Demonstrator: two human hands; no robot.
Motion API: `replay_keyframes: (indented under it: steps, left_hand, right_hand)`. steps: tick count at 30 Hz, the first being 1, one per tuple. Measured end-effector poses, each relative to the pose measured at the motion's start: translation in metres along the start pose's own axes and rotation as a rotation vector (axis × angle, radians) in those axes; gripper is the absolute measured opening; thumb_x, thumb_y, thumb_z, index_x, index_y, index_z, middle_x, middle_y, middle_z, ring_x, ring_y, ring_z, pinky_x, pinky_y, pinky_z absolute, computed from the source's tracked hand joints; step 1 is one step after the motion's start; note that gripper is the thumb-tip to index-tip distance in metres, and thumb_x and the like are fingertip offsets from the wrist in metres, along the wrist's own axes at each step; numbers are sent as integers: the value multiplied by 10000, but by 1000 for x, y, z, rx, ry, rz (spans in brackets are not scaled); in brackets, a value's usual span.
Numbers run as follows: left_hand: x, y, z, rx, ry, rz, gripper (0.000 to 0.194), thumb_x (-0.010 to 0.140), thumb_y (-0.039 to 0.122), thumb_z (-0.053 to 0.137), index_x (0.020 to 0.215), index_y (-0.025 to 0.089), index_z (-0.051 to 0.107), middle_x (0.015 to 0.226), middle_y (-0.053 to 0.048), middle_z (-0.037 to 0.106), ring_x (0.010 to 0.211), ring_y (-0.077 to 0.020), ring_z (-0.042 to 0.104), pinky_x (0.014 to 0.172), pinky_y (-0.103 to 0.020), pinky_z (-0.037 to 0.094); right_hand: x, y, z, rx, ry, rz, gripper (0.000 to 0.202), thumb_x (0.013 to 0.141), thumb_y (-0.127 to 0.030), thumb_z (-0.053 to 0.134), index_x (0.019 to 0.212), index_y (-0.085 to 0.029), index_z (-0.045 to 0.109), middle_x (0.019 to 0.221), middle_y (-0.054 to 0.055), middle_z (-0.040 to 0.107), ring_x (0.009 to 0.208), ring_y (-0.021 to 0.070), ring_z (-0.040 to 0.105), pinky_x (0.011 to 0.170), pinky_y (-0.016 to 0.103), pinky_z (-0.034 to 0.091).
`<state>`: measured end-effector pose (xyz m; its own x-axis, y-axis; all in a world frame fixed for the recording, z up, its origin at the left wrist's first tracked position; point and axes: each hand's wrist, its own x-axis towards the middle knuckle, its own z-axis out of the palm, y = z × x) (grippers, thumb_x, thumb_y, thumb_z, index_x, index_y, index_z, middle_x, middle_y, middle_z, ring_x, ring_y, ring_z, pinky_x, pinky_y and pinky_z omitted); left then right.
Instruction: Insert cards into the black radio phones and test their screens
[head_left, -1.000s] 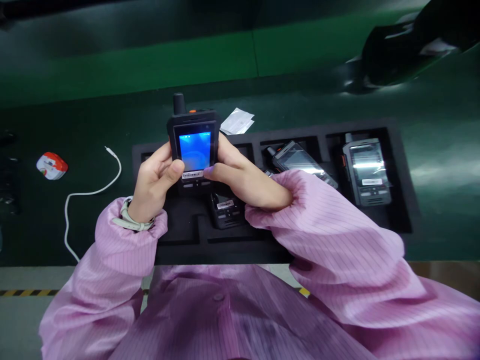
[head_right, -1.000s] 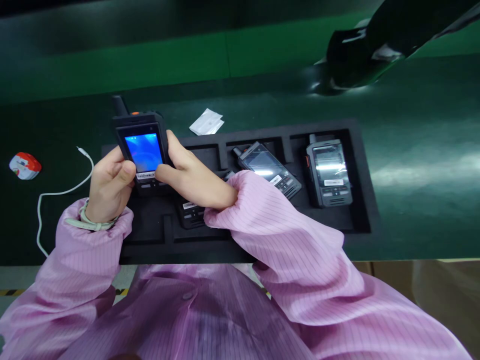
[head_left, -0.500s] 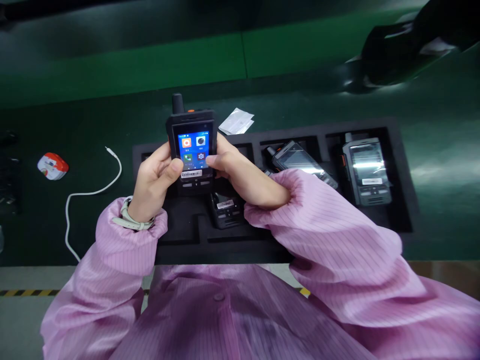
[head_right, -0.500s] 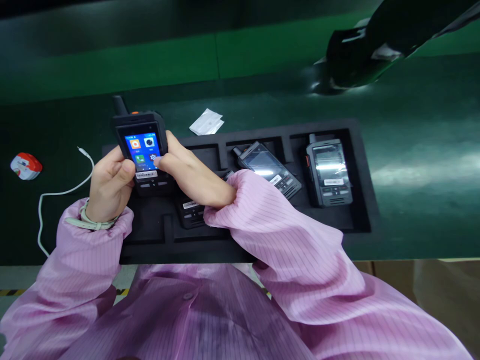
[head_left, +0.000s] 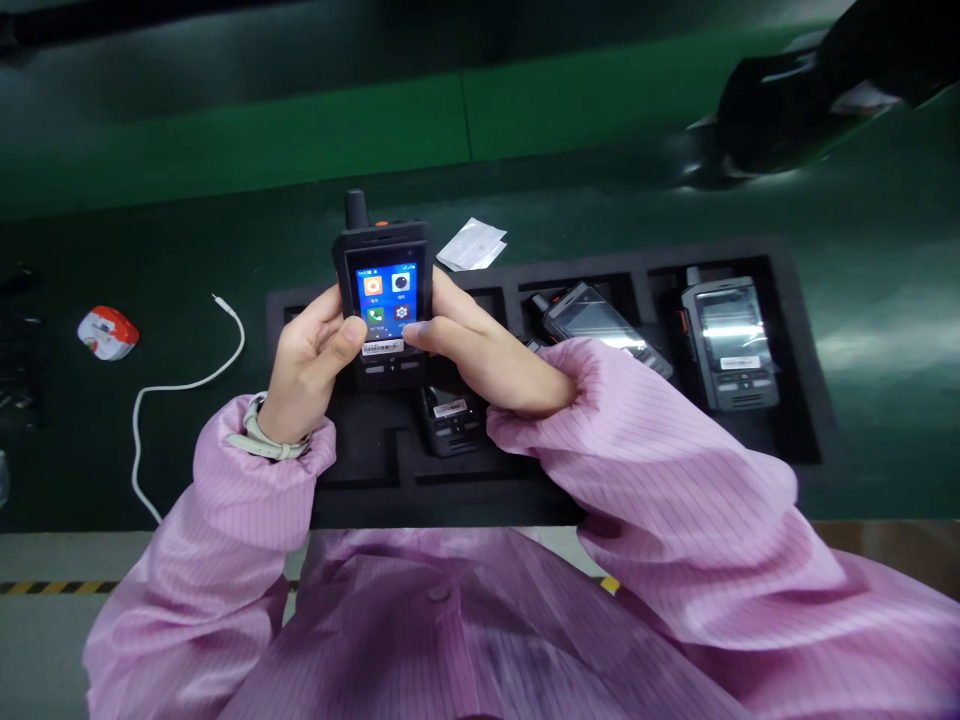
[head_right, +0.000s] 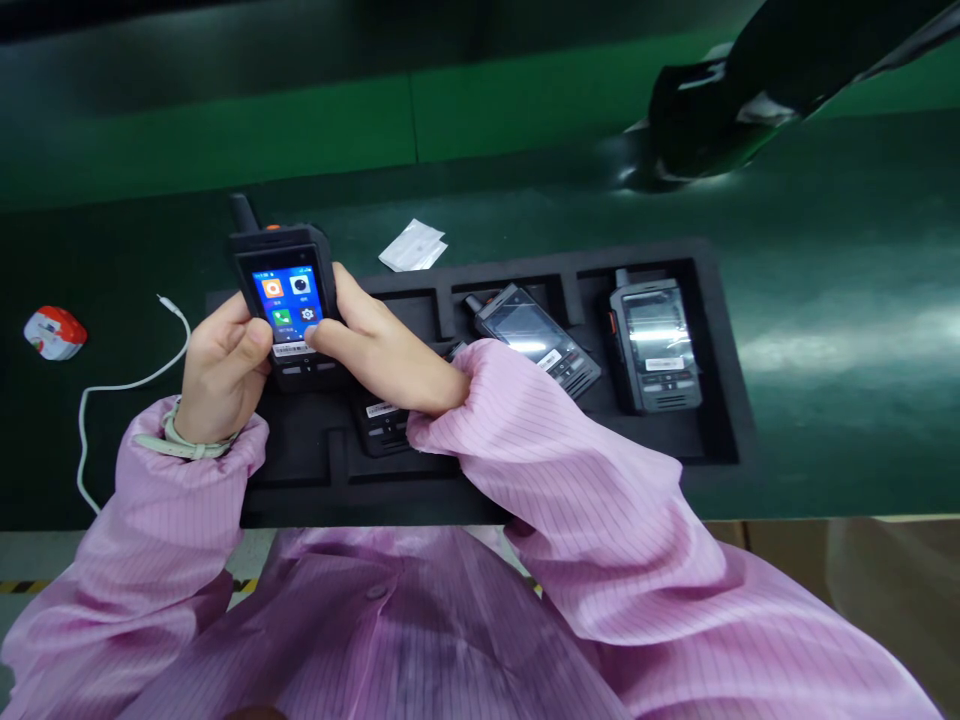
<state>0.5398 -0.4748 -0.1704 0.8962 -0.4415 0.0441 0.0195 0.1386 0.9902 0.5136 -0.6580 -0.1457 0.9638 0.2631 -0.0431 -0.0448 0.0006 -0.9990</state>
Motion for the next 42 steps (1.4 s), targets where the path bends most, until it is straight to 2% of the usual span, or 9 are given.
replay_keyframes:
  steps: [4, 10, 16, 21, 25, 28, 33, 38, 42]
  left_hand:
    - [0, 1, 0, -3, 8, -5, 534, 899, 563, 706, 1294, 203, 691, 1324, -122, 731, 1375, -377, 605, 1096, -485, 580]
    - [0, 1, 0, -15, -2, 4, 482, 930, 518, 686, 1299, 209, 691, 1335, -111, 728, 1383, -364, 601, 1084, -477, 590]
    - [0, 0, 0, -8, 3, 3, 513, 910, 549, 698, 1301, 215, 689, 1308, -116, 740, 1367, -363, 615, 1101, -479, 576]
    - [1, -1, -1, -7, -10, 29, 460, 946, 498, 671, 1310, 216, 689, 1332, -100, 732, 1387, -349, 600, 1099, -455, 579]
    - [1, -4, -2, -5, -65, 84, 439, 970, 457, 647, 1331, 208, 676, 1298, -93, 750, 1386, -329, 604, 1075, -432, 596]
    - [2, -5, -3, 5, -91, 110, 446, 970, 455, 649, 1337, 203, 671, 1288, -97, 752, 1392, -331, 598, 1079, -432, 596]
    - [1, -6, -4, 15, -91, 115, 450, 973, 460, 644, 1345, 208, 663, 1296, -97, 748, 1407, -334, 584, 1078, -438, 600]
    - [1, -5, -2, -15, -87, 93, 431, 974, 458, 643, 1326, 210, 672, 1285, -93, 754, 1384, -337, 606, 1051, -447, 618]
    - [2, -4, -2, -23, -75, 81, 456, 961, 487, 654, 1327, 215, 674, 1303, -92, 746, 1379, -346, 609, 1061, -464, 612]
  right_hand:
    - [1, 2, 0, -6, -8, -6, 600, 785, -259, 526, 1383, -227, 511, 1451, 31, 588, 1383, 266, 508, 1227, 449, 384]
    - [2, 7, 1, -9, -5, -25, 603, 796, -265, 557, 1392, -204, 486, 1487, 58, 564, 1366, 255, 532, 1230, 428, 384]
    - [0, 0, -1, -8, -18, -1, 568, 783, -269, 520, 1348, -215, 520, 1441, 33, 602, 1350, 262, 533, 1237, 451, 370]
    - [0, 1, -1, -32, -7, -19, 526, 777, -254, 522, 1302, -220, 535, 1405, 34, 615, 1322, 250, 544, 1223, 436, 377]
    - [2, 7, 2, -53, 43, -62, 438, 883, -392, 563, 1264, -179, 535, 1301, 80, 656, 1251, 254, 588, 1159, 439, 438]
    - [3, 11, 4, -52, 78, -103, 450, 915, -463, 597, 1258, -178, 536, 1319, 93, 657, 1259, 252, 595, 1144, 428, 450]
    - [4, 14, 5, -56, 102, -125, 409, 933, -449, 588, 1251, -193, 557, 1329, 74, 668, 1268, 237, 600, 1152, 423, 451]
    - [3, 12, 5, 13, 109, -64, 328, 921, -319, 476, 1200, -188, 589, 1262, 53, 693, 1203, 242, 621, 1116, 461, 480]
    - [2, 10, 5, 65, 98, -44, 330, 932, -341, 446, 1188, -196, 596, 1260, 43, 688, 1208, 246, 615, 1117, 474, 482]
